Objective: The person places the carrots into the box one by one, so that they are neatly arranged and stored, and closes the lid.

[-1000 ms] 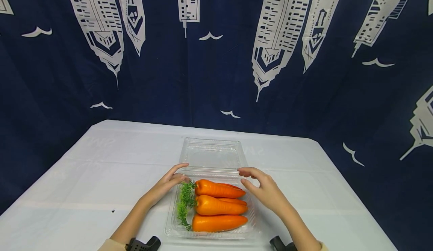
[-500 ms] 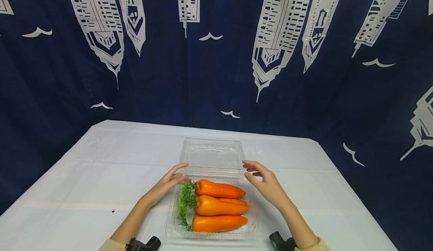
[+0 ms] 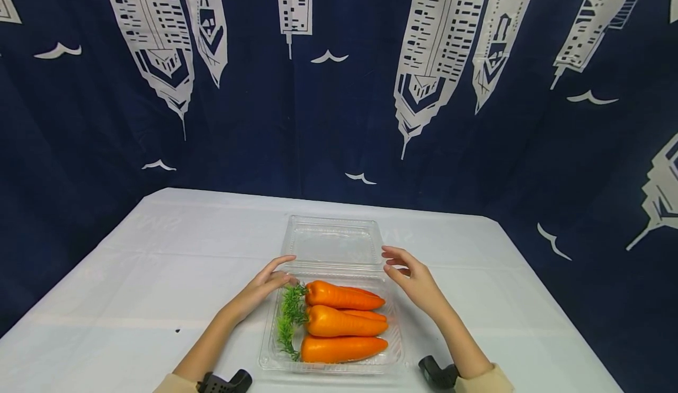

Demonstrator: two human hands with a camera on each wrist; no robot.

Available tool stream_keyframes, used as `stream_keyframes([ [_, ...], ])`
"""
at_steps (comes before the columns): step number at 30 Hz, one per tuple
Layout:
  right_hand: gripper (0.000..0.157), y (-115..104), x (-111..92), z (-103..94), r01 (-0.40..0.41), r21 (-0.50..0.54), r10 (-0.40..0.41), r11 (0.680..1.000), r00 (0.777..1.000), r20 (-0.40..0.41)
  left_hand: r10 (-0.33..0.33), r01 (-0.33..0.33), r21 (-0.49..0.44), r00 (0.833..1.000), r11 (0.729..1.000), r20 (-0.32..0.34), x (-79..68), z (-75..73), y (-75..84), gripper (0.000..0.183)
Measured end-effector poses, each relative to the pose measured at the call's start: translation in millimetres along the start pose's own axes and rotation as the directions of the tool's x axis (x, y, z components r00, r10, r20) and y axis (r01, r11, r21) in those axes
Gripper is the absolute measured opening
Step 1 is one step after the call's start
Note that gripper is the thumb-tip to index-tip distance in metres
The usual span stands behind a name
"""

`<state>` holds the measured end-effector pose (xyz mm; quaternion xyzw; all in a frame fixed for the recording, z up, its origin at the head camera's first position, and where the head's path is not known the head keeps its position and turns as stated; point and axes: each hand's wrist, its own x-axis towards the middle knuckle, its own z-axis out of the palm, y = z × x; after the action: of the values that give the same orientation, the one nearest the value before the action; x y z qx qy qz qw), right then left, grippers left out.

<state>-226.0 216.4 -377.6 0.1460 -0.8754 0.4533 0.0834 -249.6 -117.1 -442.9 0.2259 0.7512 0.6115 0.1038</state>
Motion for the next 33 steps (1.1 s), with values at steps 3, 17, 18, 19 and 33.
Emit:
stream_keyframes([
  [3, 0.039, 2.1, 2.0, -0.2, -0.024, 0.013, 0.024, 1.0, 1.0, 0.003, 0.002, -0.002, -0.001, 1.0, 1.0, 0.002, 0.3, 0.1, -0.6, 0.046],
  [17, 0.042, 21.8, 16.9, 4.4, -0.139, -0.005, 0.139, 0.99, 0.99, -0.009, 0.004, -0.004, -0.007, 1.0, 1.0, 0.006, 0.5, -0.7, -0.7, 0.045],
  [18, 0.042, 23.5, 18.2, 4.9, -0.145, -0.006, 0.145, 0.989, 0.989, -0.012, 0.004, -0.004, -0.008, 1.0, 1.0, 0.007, 0.5, -0.8, -0.6, 0.045],
  [19, 0.042, 25.1, 19.4, 5.1, -0.152, -0.006, 0.152, 0.988, 0.988, -0.013, 0.002, -0.002, -0.01, 1.0, 1.0, 0.008, 0.4, -0.8, -0.5, 0.045],
  [33, 0.048, 38.0, 33.6, 5.7, -0.24, 0.133, 0.238, 0.962, 0.971, 0.029, 0.0, 0.0, -0.016, 1.0, 1.0, 0.005, 0.9, -0.9, -1.3, 0.046],
])
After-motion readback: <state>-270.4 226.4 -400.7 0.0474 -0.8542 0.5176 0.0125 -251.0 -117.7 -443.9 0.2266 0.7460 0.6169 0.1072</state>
